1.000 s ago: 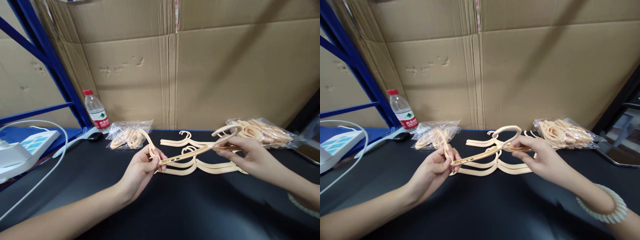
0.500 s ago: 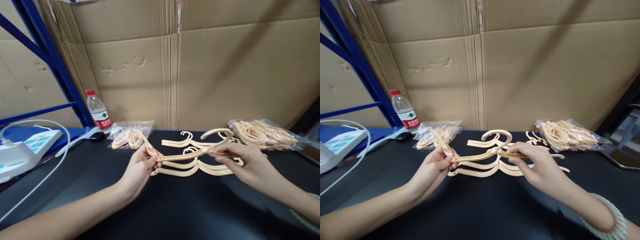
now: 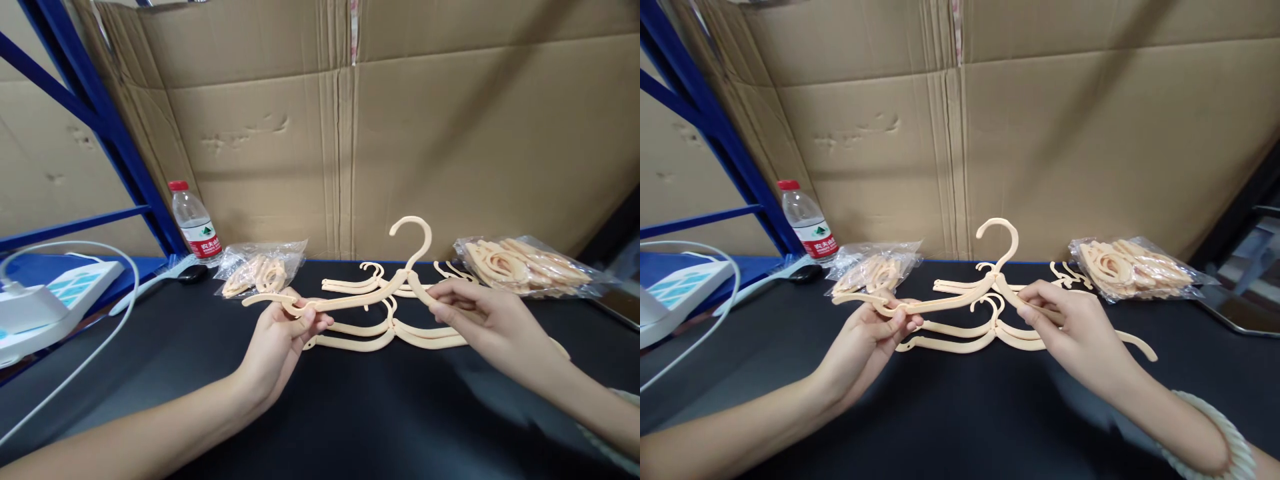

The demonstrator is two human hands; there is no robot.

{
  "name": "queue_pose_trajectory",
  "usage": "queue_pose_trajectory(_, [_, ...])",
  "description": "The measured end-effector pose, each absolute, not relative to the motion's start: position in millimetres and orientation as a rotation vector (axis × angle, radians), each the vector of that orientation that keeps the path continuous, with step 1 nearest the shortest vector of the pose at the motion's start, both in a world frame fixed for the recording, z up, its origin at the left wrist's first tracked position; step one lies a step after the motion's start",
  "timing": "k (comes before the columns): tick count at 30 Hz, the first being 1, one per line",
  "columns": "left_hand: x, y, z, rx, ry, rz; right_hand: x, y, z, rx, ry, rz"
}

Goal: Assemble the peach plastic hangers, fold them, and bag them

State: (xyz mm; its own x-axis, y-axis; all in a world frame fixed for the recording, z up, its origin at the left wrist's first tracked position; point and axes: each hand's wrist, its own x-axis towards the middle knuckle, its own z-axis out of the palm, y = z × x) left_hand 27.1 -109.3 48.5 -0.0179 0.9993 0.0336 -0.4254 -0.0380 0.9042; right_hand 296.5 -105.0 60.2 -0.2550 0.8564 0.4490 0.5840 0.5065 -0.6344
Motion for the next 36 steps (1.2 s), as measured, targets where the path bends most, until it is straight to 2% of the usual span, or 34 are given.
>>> queue_pose_trajectory(3, [29, -113, 46, 0.853, 0.89, 1.383, 297, -102, 60, -1.181, -1.874, 0.525])
queue_pose_trajectory(6, [33, -122, 42, 0.946, 0.887, 1.185, 300, -100, 62, -1.186, -1.85, 0.489])
queue_pose_trajectory(8, [36, -131, 42, 1.217, 0.869, 1.009, 302, -99, 64, -1.208, -1.89, 0.469])
queue_pose_trajectory(12, [38, -150, 49, 2.126, 0.619, 0.776, 303, -98, 64, -1.264, -2.048, 0.506])
queue_pose_trajectory(15, [37, -154, 53, 2.446, 0.486, 0.727, 301, -101, 63, -1.302, -2.198, 0.545])
queue_pose_trajectory(20, [33, -151, 44, 2.619, 0.673, 0.637, 299, -108, 57, -1.46, -2.375, 0.633])
queue_pose_trajectory(26, [30, -145, 37, 2.83, 0.76, 0.303, 298, -107, 49, -1.485, -2.527, 0.491])
queue_pose_trajectory(36, [30, -144, 37, 2.883, 0.842, 0.135, 300, -102, 46, -1.533, -2.572, 0.29])
